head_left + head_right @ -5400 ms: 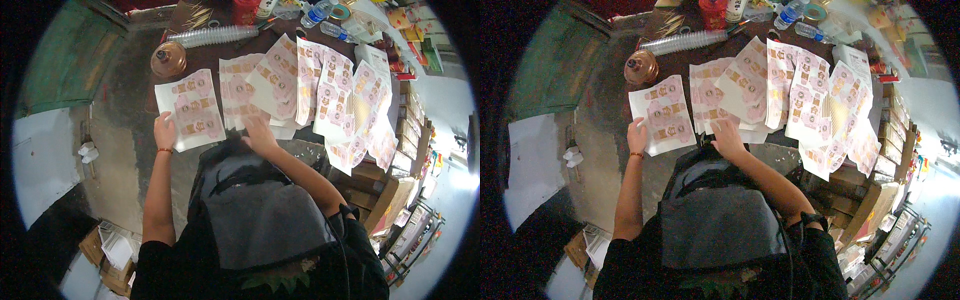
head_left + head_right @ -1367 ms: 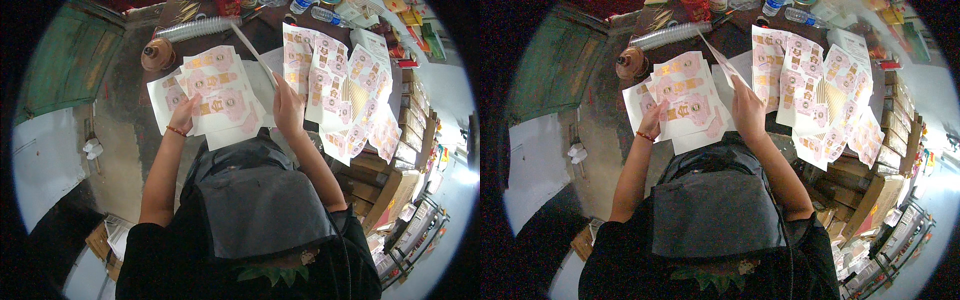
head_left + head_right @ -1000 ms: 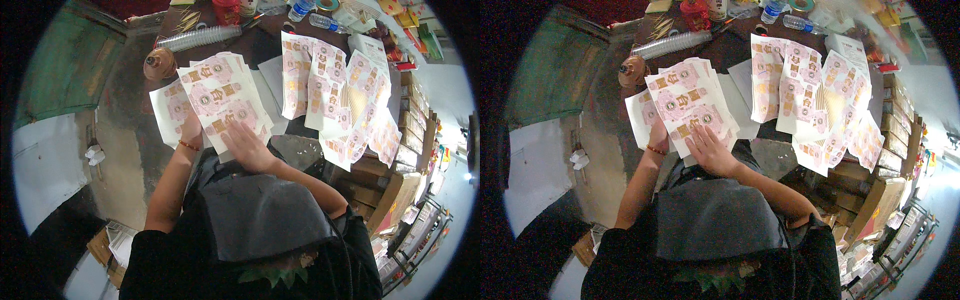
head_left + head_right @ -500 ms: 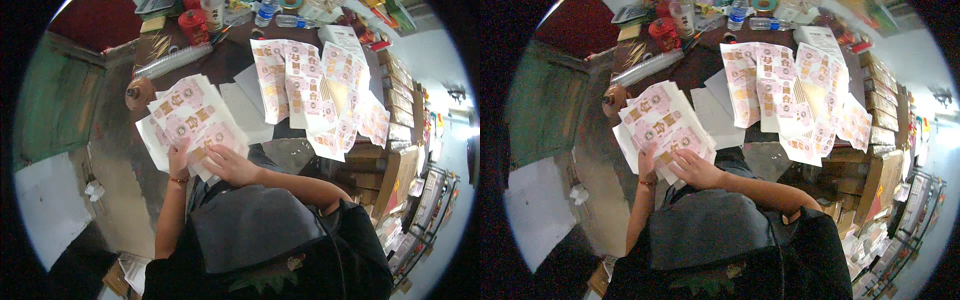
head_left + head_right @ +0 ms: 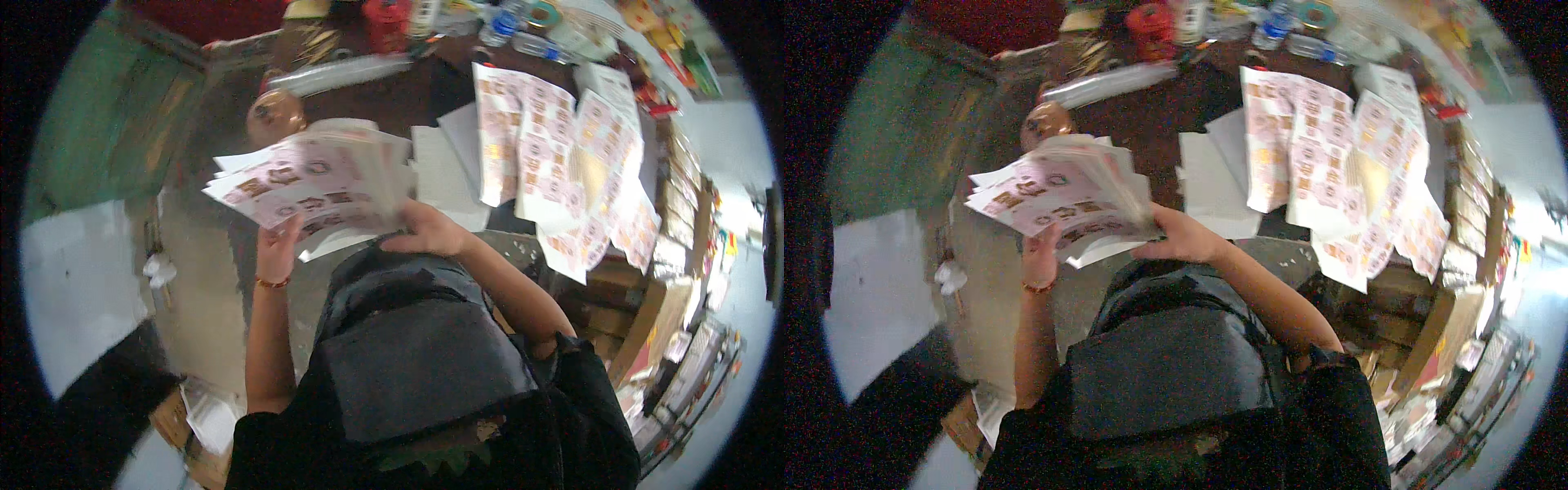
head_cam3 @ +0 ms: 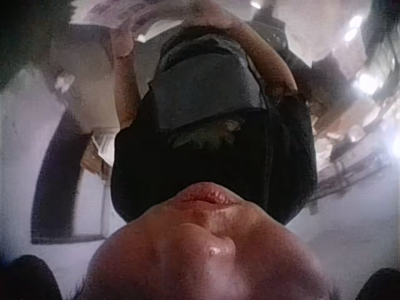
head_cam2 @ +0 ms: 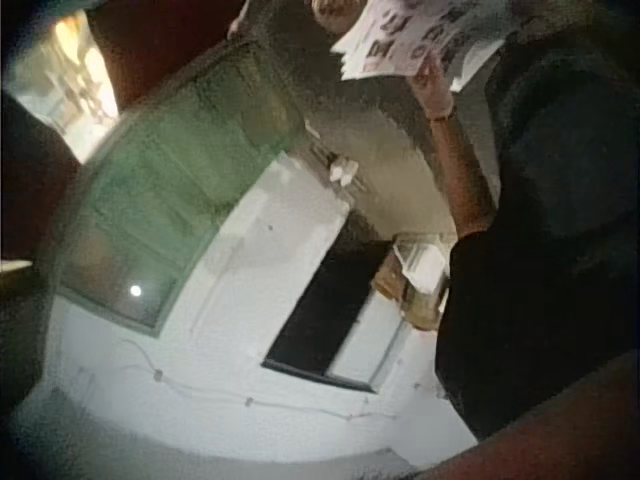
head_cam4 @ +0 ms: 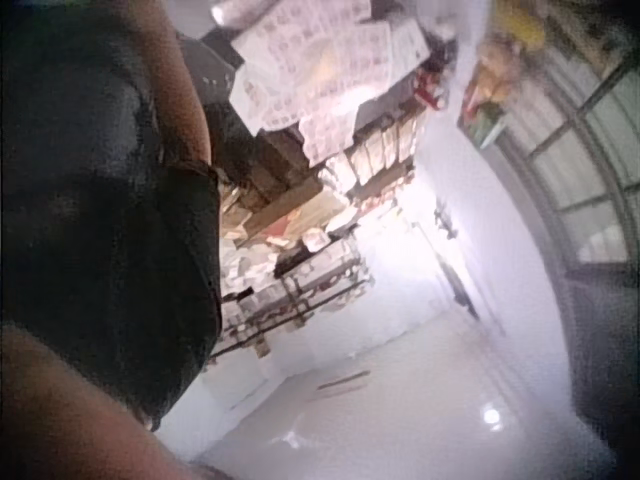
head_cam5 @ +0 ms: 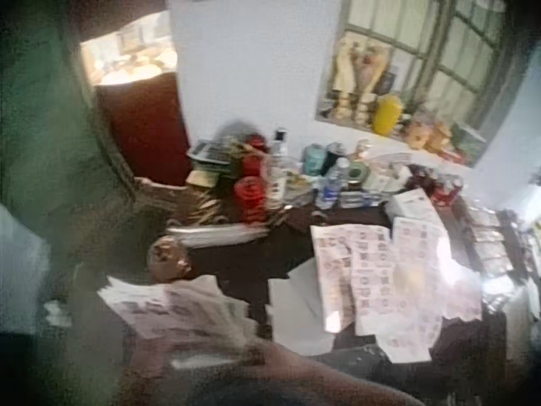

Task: The person uses scissors to cut printed paper sheets into smaller pieces. They repeatedly pick up sheets, cut along printed lines, and stack the cut pieces on the table. The person also moves cut pieces aside and retrieves new sheets from a nearby container.

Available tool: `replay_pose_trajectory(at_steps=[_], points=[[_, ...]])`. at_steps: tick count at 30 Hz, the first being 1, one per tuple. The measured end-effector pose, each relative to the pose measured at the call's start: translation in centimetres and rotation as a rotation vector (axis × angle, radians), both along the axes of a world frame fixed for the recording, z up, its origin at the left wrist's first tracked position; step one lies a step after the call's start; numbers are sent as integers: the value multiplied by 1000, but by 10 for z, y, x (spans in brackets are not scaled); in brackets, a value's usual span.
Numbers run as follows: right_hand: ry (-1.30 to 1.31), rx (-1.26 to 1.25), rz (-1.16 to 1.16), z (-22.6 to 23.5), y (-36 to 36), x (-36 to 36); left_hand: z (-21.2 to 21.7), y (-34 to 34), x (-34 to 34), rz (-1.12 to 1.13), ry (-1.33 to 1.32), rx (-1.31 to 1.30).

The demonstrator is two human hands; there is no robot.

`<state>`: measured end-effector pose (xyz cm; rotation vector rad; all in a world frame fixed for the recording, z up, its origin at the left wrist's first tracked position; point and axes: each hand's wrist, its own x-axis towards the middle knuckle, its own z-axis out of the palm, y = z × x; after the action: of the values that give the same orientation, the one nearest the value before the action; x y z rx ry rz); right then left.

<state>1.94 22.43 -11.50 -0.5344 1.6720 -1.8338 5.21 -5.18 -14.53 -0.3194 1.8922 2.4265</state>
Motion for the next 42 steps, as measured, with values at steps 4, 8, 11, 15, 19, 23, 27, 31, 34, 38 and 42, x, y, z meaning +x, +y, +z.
replay_pose_trajectory(at_steps=[4,8,11,15,19,23,27,31,34,38,42], points=[[66,179,-146,-22,-26,11,-6,-8,12,-158,118,6],[764,271,-61,-75,-36,1,-36,-13,-5,-437,561,-613],[284,341,-73,-101,-41,4,-73,-10,8,-402,178,-482],[104,325,-135,-99,-46,-2,-75,-13,-5,-378,101,-349],[151,482,-228,-106,-62,-32,-95,-18,-43,-297,148,-509],[-113,241,-419,-144,-78,-51,-144,-18,-76,69,325,-1162],[-138,402,-390,-102,-40,-53,-141,-17,-55,119,261,-985],[82,537,-202,-57,13,-28,-105,-31,2,-22,153,-464],[33,588,162,-37,20,1,-68,0,76,-43,70,79],[36,501,597,-59,-8,42,-67,35,176,-12,-251,345],[-132,530,818,-104,-49,81,-96,60,258,427,-567,511]])
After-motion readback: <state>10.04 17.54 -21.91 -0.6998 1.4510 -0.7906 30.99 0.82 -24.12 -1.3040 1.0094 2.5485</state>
